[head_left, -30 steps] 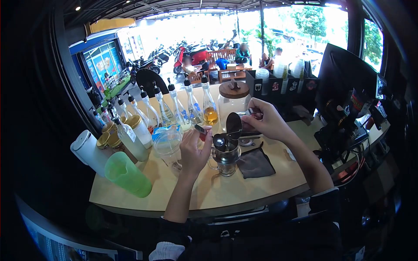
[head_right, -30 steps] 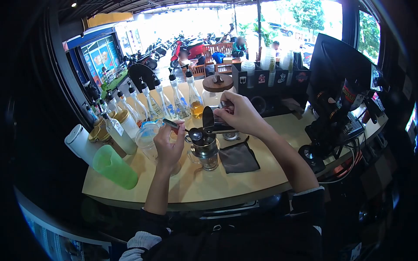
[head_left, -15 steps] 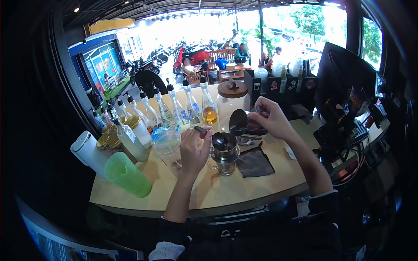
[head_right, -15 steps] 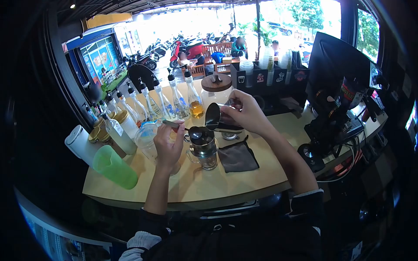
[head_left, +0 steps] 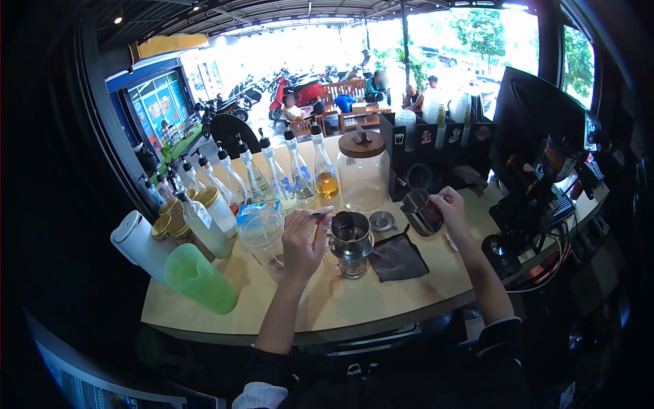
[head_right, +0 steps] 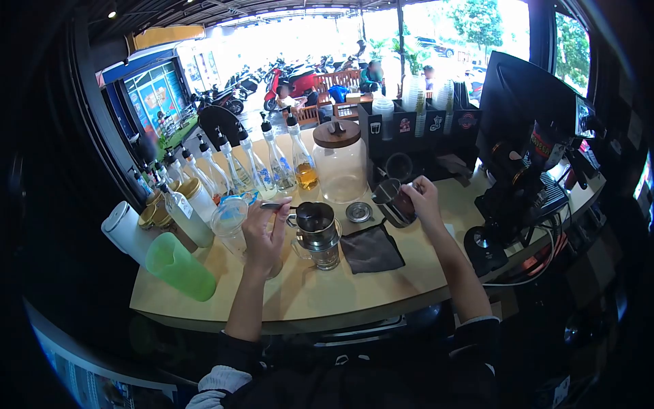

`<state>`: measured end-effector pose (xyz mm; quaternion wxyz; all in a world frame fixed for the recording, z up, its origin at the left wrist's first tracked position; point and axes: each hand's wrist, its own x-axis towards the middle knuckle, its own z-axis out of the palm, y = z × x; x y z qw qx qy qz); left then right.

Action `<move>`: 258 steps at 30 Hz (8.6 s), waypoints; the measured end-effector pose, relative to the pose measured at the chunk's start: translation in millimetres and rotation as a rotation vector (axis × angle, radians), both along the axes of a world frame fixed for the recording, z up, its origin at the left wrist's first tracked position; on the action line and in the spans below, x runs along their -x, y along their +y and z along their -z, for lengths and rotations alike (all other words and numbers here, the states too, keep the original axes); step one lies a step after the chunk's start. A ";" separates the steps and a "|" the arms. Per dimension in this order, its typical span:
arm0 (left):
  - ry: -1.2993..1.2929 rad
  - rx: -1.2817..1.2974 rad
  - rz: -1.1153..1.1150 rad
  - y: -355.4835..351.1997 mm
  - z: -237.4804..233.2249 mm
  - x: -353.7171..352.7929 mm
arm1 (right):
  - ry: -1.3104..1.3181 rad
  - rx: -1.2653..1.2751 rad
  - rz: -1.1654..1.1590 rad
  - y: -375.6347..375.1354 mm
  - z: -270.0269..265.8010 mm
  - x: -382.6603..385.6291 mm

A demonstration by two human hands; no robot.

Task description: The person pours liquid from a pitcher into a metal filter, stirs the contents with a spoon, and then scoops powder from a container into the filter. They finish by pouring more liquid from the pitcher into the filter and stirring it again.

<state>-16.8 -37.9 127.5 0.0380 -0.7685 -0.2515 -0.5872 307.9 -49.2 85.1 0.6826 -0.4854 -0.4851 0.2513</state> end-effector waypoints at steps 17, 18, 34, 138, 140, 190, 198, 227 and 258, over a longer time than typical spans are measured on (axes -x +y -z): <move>0.062 0.043 0.066 6.7 4.4 -0.2 | 0.467 -0.028 0.008 30.5 116.7 -36.3; 0.071 0.043 0.068 7.3 4.8 0.0 | 0.438 0.001 0.012 29.4 119.8 -37.2; 0.326 -0.133 0.047 2.0 -7.1 -17.6 | -0.562 -0.080 -0.276 -45.3 -25.1 74.5; 0.192 0.535 0.354 38.6 13.3 -6.7 | -0.650 -0.332 -0.427 -35.2 -54.7 116.2; 0.217 0.526 0.364 40.1 13.0 -5.2 | -0.641 -0.315 -0.418 -35.5 -55.6 115.5; 0.388 0.297 0.151 25.5 7.1 1.2 | -0.472 -0.080 -0.744 -8.8 -84.1 110.2; 0.331 0.334 0.112 30.7 9.5 -5.2 | -0.076 -0.204 -0.610 -12.5 -74.0 98.2; 0.170 0.411 -0.124 18.7 19.2 -15.5 | -0.118 -0.237 -0.141 -4.1 76.5 58.7; 0.129 0.535 -0.221 -7.9 41.3 -27.5 | -0.824 -0.060 -0.096 -33.3 119.6 71.4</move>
